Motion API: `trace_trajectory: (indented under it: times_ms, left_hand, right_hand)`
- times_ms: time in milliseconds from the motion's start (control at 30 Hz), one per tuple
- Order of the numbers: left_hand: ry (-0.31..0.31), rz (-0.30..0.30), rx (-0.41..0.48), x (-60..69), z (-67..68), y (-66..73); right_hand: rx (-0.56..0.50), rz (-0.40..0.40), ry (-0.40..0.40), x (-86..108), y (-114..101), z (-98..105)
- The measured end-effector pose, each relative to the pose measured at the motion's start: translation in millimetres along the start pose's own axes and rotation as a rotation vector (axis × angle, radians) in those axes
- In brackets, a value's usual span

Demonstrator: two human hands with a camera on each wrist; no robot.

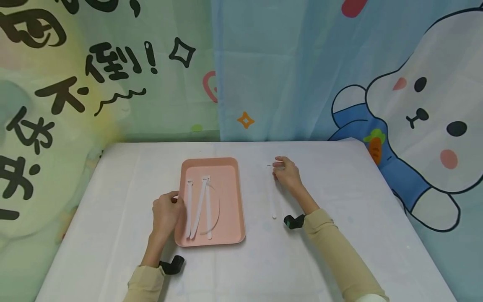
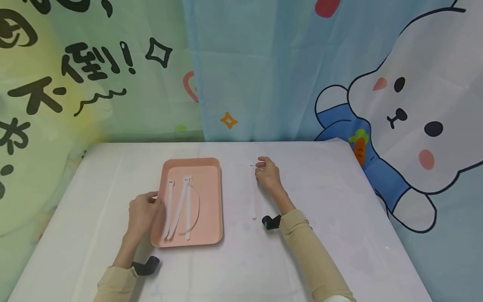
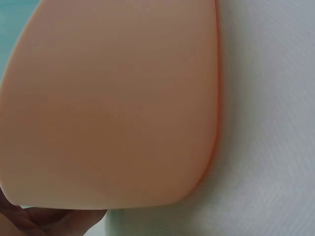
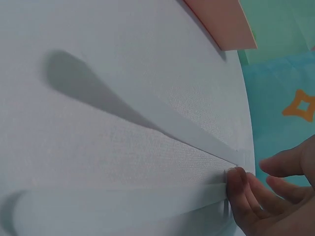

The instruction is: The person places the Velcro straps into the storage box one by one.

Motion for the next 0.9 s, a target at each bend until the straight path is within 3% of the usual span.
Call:
trace_trajectory:
  times_ms: [367, 733, 900]
  left_hand:
    - [-0.004, 0.002, -0.002, -1.0, -1.7, -1.3]
    - [0.004, -0.01, -0.013, -1.9, -1.6, -3.0]
    - [0.003, -0.003, -0.013, -1.9, -2.2, -3.3]
  right_hand:
    - [0.037, -0.015, 0.025, -10.3, 4.0, -3.1]
    - [0.041, 0.036, 0.078, -8.6, 0.8, -1.8]
    - [0.049, 0.045, 0.06, -9.8, -2.1, -3.5]
Point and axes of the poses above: each hand's wrist, its own x-axis away from the middle knuckle, its own z-axis out of the back of the hand, y = z × x, the point moved 9 cm from there along -x, towards the middle knuckle, and after that the axes turned 1 degree about x, right-handed, at the moved point
